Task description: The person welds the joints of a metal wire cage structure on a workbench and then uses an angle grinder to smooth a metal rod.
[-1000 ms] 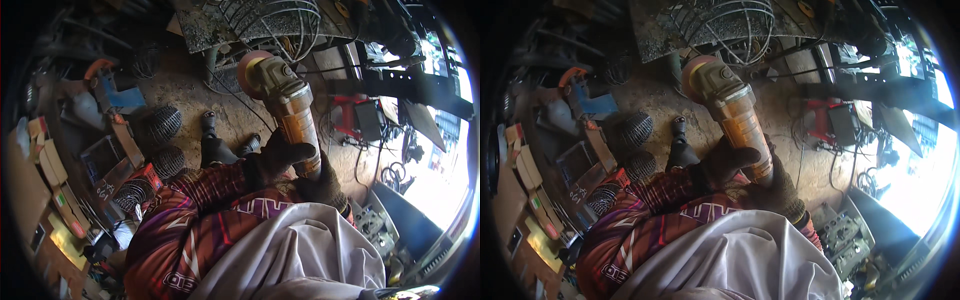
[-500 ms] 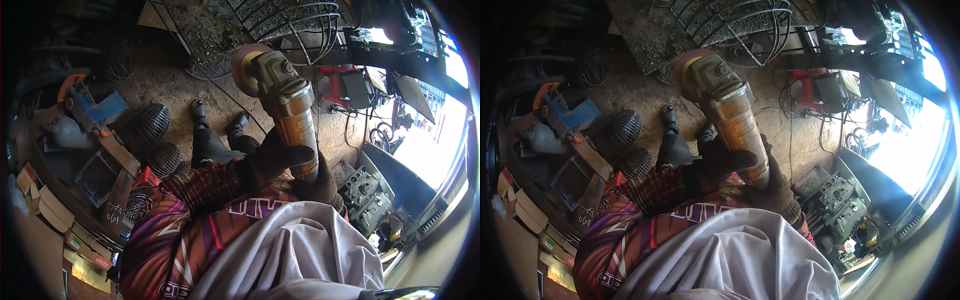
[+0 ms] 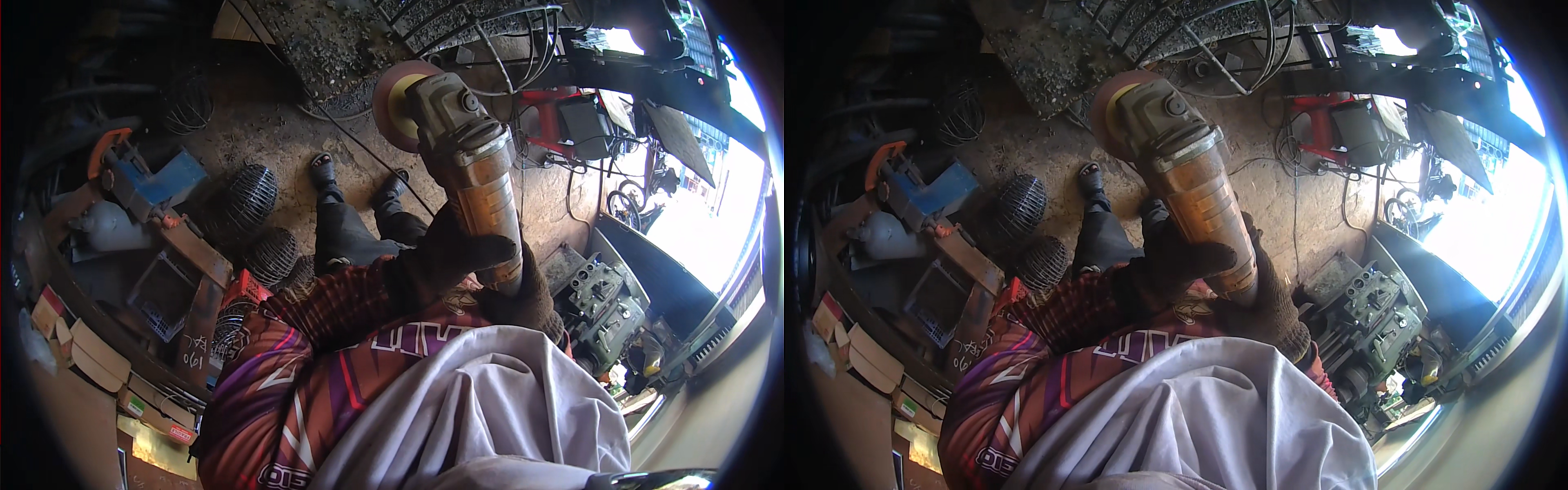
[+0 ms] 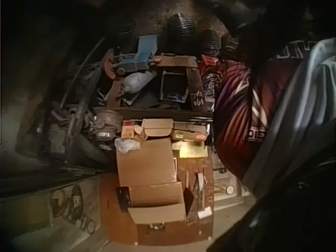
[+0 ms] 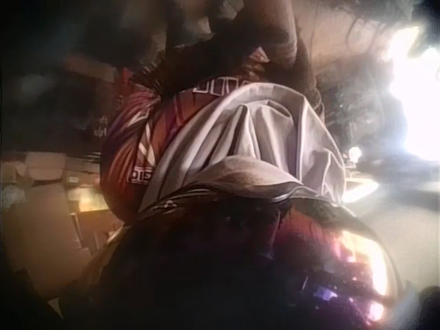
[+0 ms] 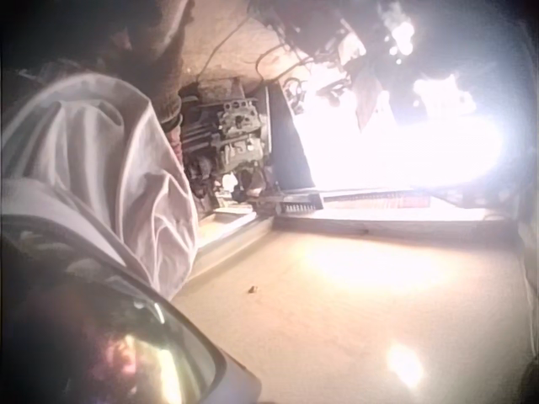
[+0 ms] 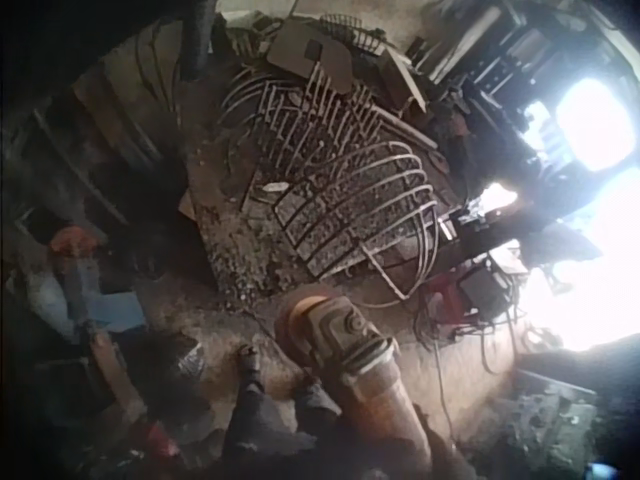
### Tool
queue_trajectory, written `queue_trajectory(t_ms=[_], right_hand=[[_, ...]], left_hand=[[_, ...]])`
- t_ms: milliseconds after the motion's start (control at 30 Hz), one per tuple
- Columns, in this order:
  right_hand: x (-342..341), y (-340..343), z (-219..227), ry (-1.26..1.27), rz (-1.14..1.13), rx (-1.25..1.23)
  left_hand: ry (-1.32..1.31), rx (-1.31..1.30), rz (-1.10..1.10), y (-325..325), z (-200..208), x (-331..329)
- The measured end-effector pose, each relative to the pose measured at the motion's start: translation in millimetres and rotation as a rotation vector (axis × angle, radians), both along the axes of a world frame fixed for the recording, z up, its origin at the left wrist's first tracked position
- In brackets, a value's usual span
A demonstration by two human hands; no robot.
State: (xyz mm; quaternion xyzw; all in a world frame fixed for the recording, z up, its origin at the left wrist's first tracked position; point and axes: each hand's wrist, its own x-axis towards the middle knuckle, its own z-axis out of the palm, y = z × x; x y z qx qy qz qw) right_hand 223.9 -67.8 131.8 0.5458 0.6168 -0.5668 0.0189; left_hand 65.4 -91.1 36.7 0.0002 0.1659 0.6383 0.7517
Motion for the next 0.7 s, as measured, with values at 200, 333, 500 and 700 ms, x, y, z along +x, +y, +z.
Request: queue_trajectory(t_ms=[200,333,500,700], right_hand=[[4.4,-1.3,-2.5,-0.001,0.019,0.026],[6.9,1.4,0.3,-0.046,-0.019,-0.024],[4.5,2.0,4.3,-0.099,-0.095,-0.158],[-2.0,-1.5,5.5,-0.026,-0.129,-0.099]], left_hand=[[0.004,-0.006,-0.006,0.6,-1.8,1.0],[-0.008,-0.022,-0.009,2.9,-1.3,4.2],[0.014,-0.043,-0.031,0.7,2.2,-0.5],[0.024,-0.088,-0.041,-0.6,5.6,-1.2]])
